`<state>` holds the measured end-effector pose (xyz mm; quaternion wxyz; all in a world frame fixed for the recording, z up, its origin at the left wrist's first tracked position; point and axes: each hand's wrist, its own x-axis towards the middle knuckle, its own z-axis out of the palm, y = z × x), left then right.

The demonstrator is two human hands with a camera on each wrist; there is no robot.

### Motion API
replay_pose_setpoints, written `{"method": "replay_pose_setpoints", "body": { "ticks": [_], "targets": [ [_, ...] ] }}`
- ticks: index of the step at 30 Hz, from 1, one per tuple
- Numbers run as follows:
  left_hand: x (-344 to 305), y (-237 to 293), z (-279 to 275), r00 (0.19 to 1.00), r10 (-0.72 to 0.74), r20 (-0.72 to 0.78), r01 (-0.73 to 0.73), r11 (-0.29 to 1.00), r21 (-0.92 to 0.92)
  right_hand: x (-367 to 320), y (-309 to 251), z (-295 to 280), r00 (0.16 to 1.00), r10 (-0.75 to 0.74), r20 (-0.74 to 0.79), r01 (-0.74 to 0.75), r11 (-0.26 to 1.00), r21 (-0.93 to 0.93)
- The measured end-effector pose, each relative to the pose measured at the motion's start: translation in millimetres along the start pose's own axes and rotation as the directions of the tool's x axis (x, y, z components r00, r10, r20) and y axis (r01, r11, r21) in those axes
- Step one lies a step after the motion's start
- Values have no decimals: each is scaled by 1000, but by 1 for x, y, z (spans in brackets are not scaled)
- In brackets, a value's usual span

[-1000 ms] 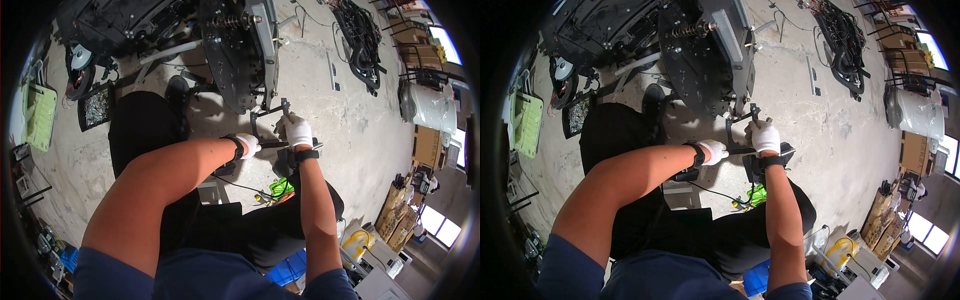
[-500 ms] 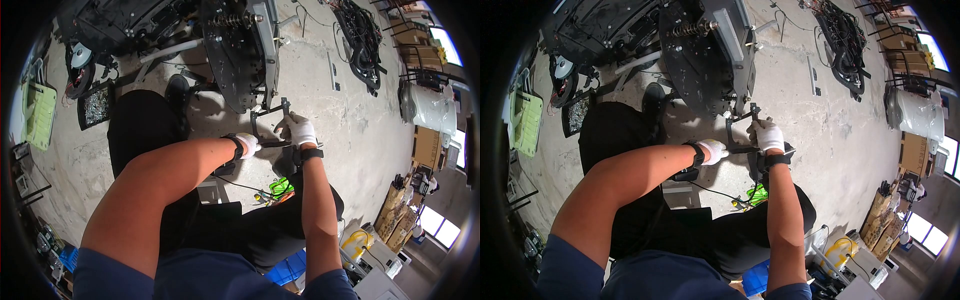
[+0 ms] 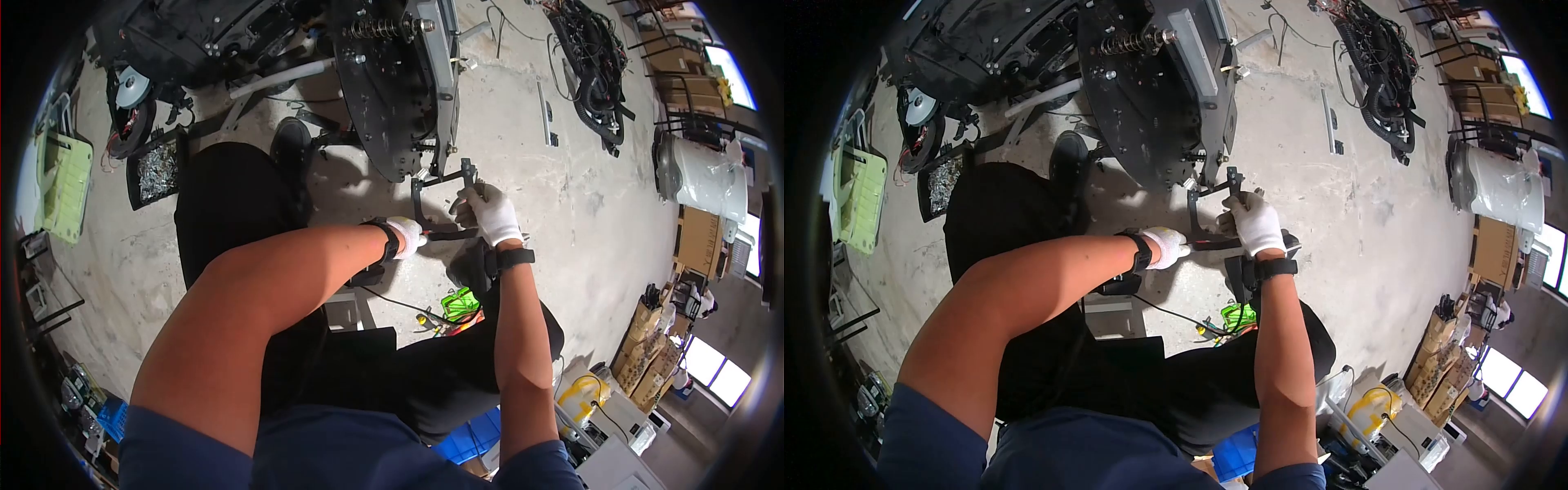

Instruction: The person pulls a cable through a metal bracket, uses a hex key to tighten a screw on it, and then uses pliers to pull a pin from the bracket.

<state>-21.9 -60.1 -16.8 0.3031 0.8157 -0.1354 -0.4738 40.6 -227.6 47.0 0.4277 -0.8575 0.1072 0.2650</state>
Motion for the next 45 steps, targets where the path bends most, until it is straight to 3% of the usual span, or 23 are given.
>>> {"method": "replay_pose_setpoints", "body": {
  "ticks": [3,5,8,10,14,18,20,24,27,29,33,38,45],
  "targets": [
    [-3,4,-7,1000,-4,14,4,999,50,-10,-8,-2,999,29,-19,-30,997,-74],
    [-1,3,-5,1000,2,20,-3,998,56,-13,-6,-4,993,-69,-101,50,982,-180],
    [16,-10,12,997,76,28,-79,986,147,-15,-10,-1,984,-80,-157,38,968,-250],
    [2,-3,4,999,-45,20,44,999,27,-17,-20,0,985,-79,-154,30,954,-299],
    [-3,-1,0,998,-54,30,53,998,19,-20,-37,3,990,-46,-136,-16,906,-423],
    [-5,2,-4,999,-44,32,43,999,20,-8,-20,2,994,21,-106,-56,940,-337],
    [-7,3,-5,998,-51,26,51,999,-1,-13,-30,2,991,-26,-131,-40,879,-476],
    [-2,1,-1,998,-55,24,55,998,-5,-7,-18,2,990,-22,-139,-46,881,-471],
    [-2,1,-1,998,-63,26,62,998,4,-1,-6,1,993,32,-116,-74,922,-380],
    [-3,2,-3,998,-63,30,63,998,12,-2,-4,1,988,-70,-140,-14,853,-522],
    [-3,0,-2,999,-49,16,49,999,6,-6,-14,2,991,-17,-130,-56,845,-532],
    [-2,1,-3,999,-35,16,35,999,12,-10,-14,4,967,-190,-168,23,727,-687],
    [-4,2,-6,1000,-7,21,7,1000,20,-15,-29,-1,986,-96,-140,-36,685,-727]
  ]
}}
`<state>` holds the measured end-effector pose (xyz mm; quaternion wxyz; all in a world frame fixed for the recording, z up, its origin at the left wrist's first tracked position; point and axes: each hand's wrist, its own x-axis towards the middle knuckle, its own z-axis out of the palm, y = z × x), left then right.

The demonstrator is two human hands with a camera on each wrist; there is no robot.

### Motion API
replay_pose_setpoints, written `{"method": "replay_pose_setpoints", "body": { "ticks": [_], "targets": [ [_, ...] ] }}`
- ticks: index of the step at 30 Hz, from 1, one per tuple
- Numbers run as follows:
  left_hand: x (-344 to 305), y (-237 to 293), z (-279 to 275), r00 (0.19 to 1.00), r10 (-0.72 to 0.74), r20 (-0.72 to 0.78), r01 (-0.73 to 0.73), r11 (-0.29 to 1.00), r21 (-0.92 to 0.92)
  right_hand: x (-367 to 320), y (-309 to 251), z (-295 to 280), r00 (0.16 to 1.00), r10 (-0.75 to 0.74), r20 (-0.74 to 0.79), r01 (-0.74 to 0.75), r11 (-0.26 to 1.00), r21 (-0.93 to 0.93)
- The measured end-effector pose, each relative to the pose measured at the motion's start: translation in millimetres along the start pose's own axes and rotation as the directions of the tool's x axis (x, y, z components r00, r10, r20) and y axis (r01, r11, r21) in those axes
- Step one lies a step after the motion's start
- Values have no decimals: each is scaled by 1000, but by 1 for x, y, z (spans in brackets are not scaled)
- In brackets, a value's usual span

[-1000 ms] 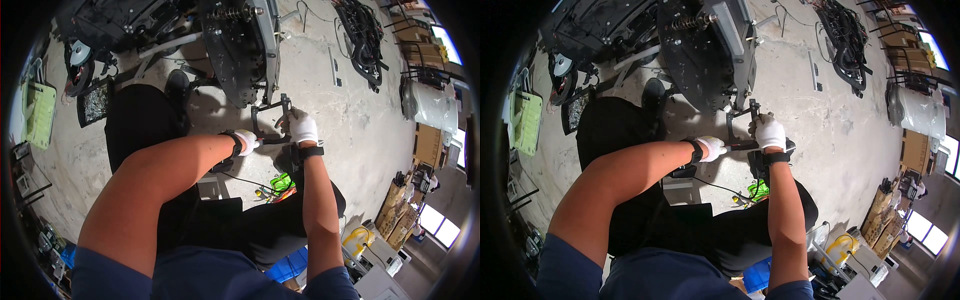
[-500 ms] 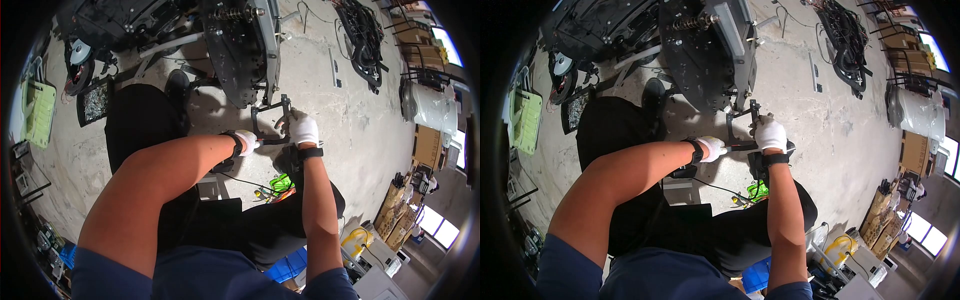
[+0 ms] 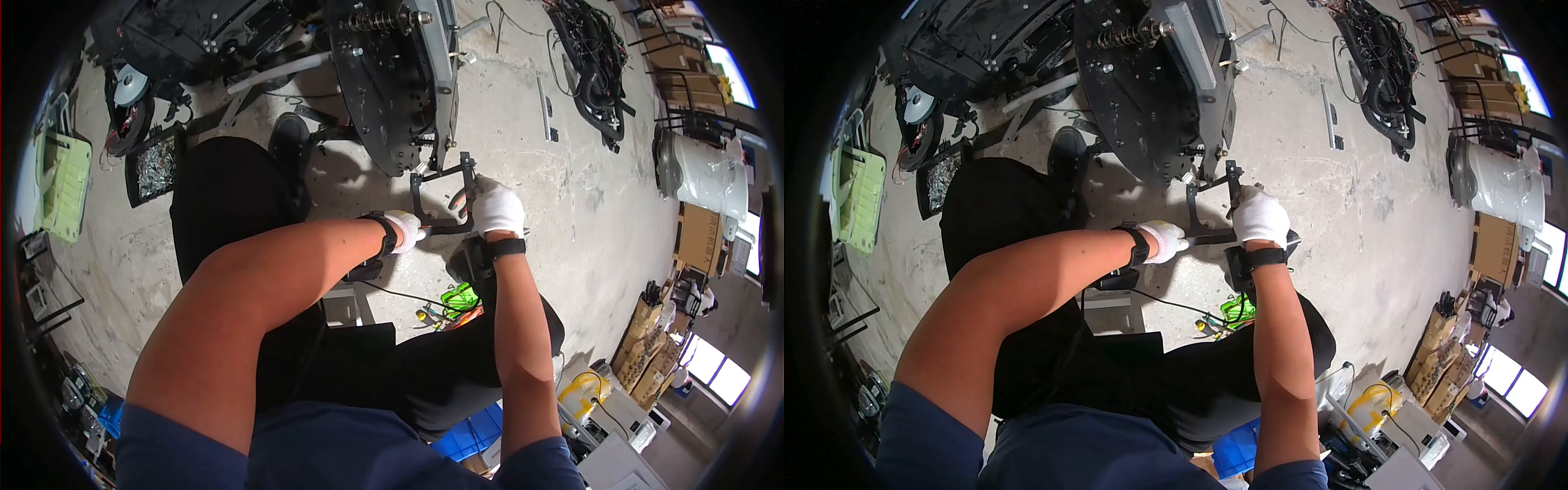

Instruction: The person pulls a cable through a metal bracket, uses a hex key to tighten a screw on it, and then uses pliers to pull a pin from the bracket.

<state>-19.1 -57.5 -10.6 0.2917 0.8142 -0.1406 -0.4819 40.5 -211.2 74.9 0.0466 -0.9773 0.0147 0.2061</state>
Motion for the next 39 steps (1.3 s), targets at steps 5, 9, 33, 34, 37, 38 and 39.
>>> {"method": "replay_pose_setpoints", "body": {
  "ticks": [5,9,33,34,37,38,39],
  "targets": [
    [5,-2,3,1000,15,-6,-15,1000,21,5,5,12,998,-13,-57,17,998,61],
    [1,2,-1,1000,-21,1,21,1000,-9,8,0,5,997,63,52,-70,986,148],
    [9,5,10,998,-66,-20,66,998,-23,15,-8,30,998,56,9,-56,990,133],
    [13,3,13,997,-71,-35,71,997,-23,17,-10,32,995,99,-1,-97,982,160],
    [20,2,18,998,-55,-34,58,994,97,24,-7,50,987,160,-29,-128,875,468],
    [22,2,19,999,-32,-32,37,989,142,25,-4,51,987,156,-27,-126,878,461],
    [19,4,16,999,-31,-34,35,990,135,16,-21,33,966,240,96,-245,734,633]
  ]
}}
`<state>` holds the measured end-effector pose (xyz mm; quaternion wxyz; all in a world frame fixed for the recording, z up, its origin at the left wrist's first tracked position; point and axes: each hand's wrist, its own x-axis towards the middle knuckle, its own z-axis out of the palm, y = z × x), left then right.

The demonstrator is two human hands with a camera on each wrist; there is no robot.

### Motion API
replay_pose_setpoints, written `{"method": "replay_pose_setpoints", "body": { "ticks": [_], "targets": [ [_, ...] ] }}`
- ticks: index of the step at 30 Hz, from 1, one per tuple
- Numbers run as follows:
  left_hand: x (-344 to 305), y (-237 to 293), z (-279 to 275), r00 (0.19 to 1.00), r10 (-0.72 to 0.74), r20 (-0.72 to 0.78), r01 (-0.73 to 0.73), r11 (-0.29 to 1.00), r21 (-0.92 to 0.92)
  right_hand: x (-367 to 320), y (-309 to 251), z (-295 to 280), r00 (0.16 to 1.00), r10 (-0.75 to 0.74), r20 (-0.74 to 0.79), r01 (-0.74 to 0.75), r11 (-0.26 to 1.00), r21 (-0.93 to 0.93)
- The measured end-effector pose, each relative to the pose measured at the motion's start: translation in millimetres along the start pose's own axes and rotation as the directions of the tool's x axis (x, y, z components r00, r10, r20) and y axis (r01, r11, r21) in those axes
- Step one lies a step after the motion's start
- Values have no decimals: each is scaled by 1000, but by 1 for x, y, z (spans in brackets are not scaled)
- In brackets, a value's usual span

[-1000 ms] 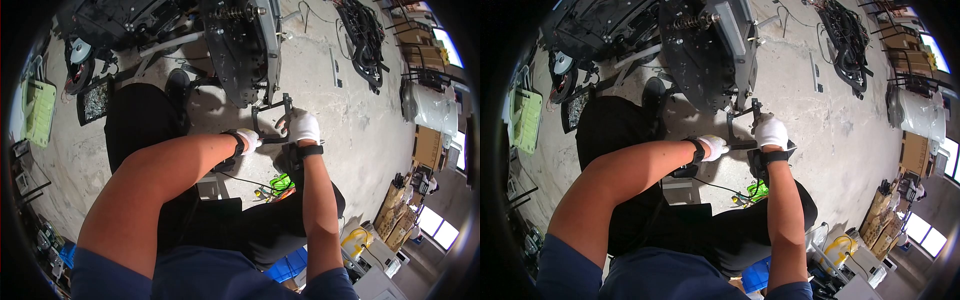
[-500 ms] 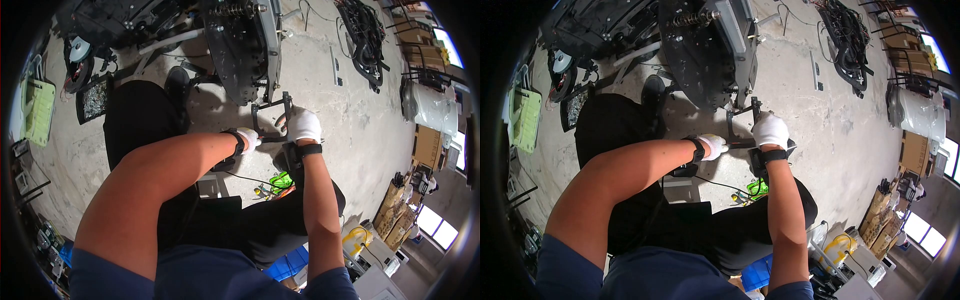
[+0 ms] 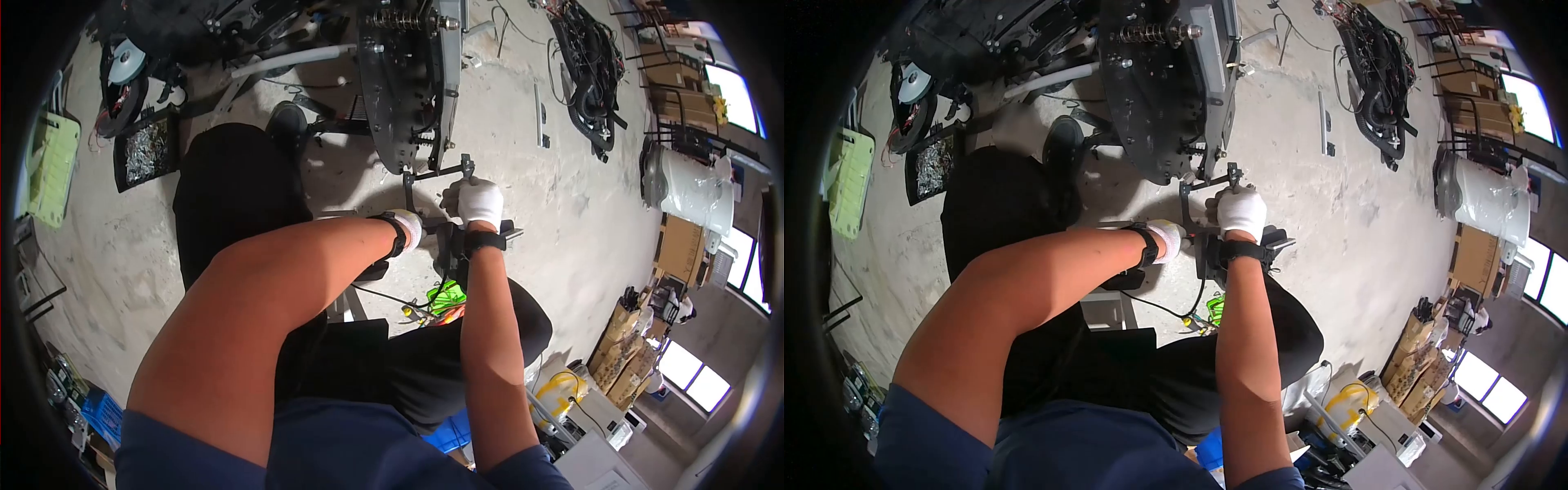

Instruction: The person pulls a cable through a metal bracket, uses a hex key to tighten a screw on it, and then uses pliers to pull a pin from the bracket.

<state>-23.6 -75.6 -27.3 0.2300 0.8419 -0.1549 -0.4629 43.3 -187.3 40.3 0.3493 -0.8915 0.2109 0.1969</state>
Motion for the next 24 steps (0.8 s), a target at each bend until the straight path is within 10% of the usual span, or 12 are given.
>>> {"method": "replay_pose_setpoints", "body": {
  "ticks": [8,24],
  "targets": [
    [3,-1,2,999,54,9,-54,999,-4,-12,-21,-3,988,140,67,-150,974,171],
    [3,-3,6,999,-25,-39,18,987,-162,-3,8,1,981,-189,-44,132,813,-567]
  ]
}}
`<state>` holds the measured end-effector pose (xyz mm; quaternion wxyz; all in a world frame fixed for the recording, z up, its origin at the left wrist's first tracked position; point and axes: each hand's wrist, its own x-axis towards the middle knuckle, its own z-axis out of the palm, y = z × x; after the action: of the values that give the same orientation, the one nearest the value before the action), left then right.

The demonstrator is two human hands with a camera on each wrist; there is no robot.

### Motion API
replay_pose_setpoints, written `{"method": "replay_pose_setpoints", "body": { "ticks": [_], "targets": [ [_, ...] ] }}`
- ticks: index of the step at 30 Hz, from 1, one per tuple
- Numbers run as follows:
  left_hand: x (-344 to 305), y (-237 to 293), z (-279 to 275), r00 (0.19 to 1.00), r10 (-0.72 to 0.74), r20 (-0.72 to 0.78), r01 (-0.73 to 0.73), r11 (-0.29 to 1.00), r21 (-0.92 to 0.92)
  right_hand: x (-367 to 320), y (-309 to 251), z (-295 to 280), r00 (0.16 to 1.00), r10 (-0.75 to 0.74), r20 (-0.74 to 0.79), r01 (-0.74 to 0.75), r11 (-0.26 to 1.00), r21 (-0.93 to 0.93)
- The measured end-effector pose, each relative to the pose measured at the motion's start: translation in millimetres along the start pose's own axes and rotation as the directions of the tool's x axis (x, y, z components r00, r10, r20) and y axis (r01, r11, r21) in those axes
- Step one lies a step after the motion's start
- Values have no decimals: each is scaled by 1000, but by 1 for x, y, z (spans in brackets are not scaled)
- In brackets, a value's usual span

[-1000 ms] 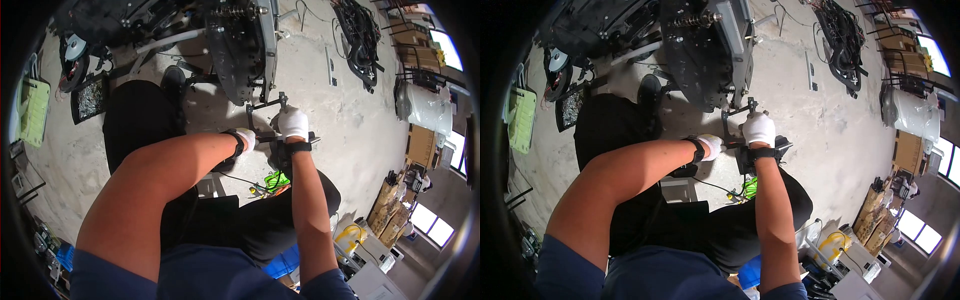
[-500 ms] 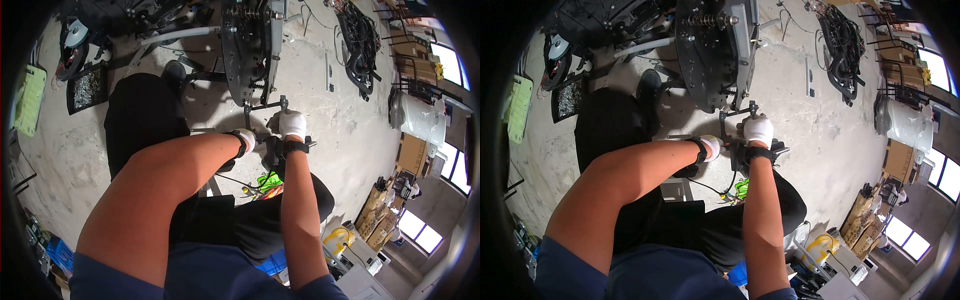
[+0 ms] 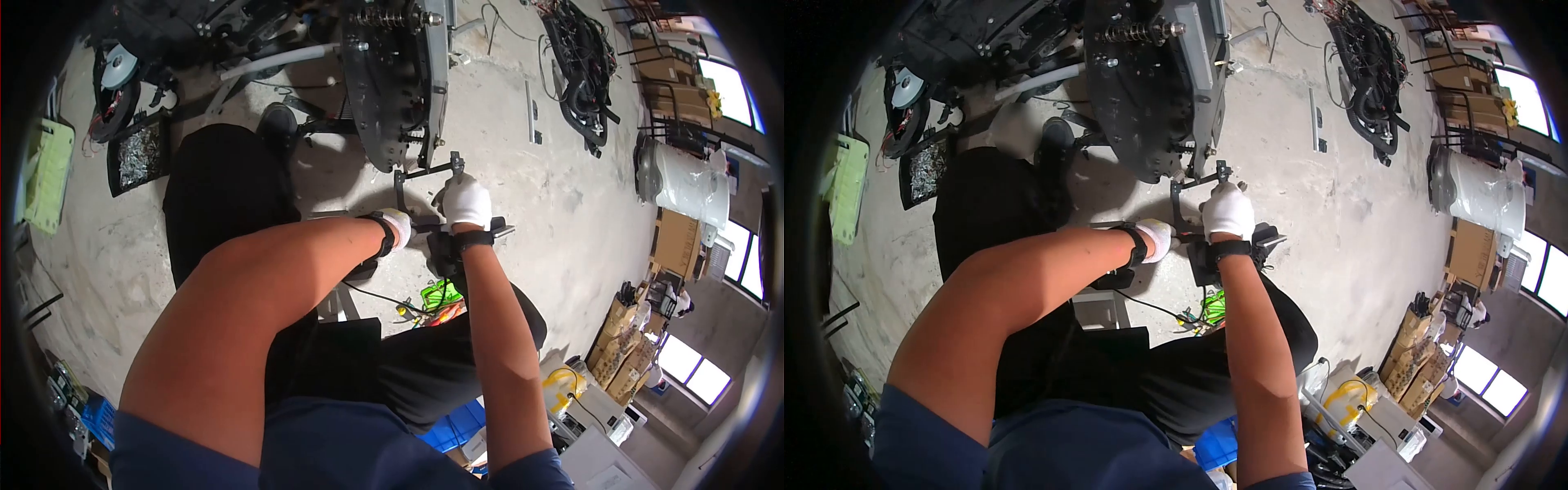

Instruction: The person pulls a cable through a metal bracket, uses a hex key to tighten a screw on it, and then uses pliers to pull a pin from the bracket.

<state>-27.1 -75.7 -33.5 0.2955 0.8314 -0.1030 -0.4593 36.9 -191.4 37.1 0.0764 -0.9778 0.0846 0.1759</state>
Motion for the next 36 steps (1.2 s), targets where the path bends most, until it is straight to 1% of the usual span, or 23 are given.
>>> {"method": "replay_pose_setpoints", "body": {
  "ticks": [1,2,4,5,8,10,12,14,16,17,18,20,21,22,24,25,26,28,29,30,32,33,36],
  "targets": [
    [2,-2,4,1000,-3,20,2,999,52,-10,-14,-11,998,50,-25,-52,997,-61],
    [6,-5,6,1000,-10,19,9,999,51,-12,-21,-17,999,45,-21,-47,997,-57],
    [3,-4,3,998,26,55,-31,996,89,-14,-26,-23,995,64,-82,-82,968,-236],
    [3,-5,4,999,33,34,-35,998,60,-11,-20,-21,988,-9,-153,-25,976,-218],
    [4,-5,7,999,-1,33,-1,999,54,-5,-15,-24,992,31,-122,-64,959,-276],
    [-2,-4,5,1000,-1,10,0,999,33,0,-10,-24,997,23,-80,-40,975,-218],
    [-7,-4,2,1000,-1,-13,1,1000,13,10,-2,-15,977,59,203,-36,993,-115],
    [-11,-8,1,1000,24,8,-24,1000,-12,16,10,-9,975,38,217,-13,993,-114],
    [-9,-10,1,1000,26,5,-26,1000,-2,17,15,-13,941,-18,338,5,999,40],
    [-9,-12,3,1000,16,-8,-16,1000,5,16,18,-14,949,-78,304,73,997,28],
    [-15,-9,3,1000,13,-11,-13,1000,13,15,22,-17,948,-68,310,63,998,26],
    [-22,-5,-7,998,18,65,-20,1000,21,21,25,-30,894,-194,403,193,980,45],
    [-26,-4,-11,997,5,71,-4,1000,-4,24,26,-36,883,-232,407,261,965,-16],
    [-29,-3,-13,997,-14,75,17,999,-32,25,25,-43,882,-239,406,264,965,-6],
    [-30,-6,-11,998,-13,65,14,1000,-3,27,22,-55,862,-220,457,300,948,-108],
    [-29,-6,-10,998,2,59,-3,1000,21,27,21,-56,874,-253,414,379,889,-256],
    [-29,-7,-8,998,0,60,-1,1000,20,33,26,-53,873,-254,416,380,889,-255],
    [-26,-9,-7,998,0,64,0,1000,-3,55,43,-40,813,-489,317,581,640,-503],
    [-24,-10,-7,998,0,65,0,1000,3,68,49,-35,751,-566,339,643,512,-569],
    [-21,-12,-7,999,5,49,-4,1000,-21,67,43,-40,752,-568,336,642,515,-568],
    [-21,-11,-6,999,13,38,-11,999,-51,61,28,-57,803,-527,277,540,450,-711],
    [-21,-9,-7,999,9,53,-8,1000,-30,62,30,-55,804,-526,278,539,447,-714],
    [-18,-8,-6,998,8,63,-8,1000,11,64,33,-38,893,-431,131,414,669,-617]
  ]
}}
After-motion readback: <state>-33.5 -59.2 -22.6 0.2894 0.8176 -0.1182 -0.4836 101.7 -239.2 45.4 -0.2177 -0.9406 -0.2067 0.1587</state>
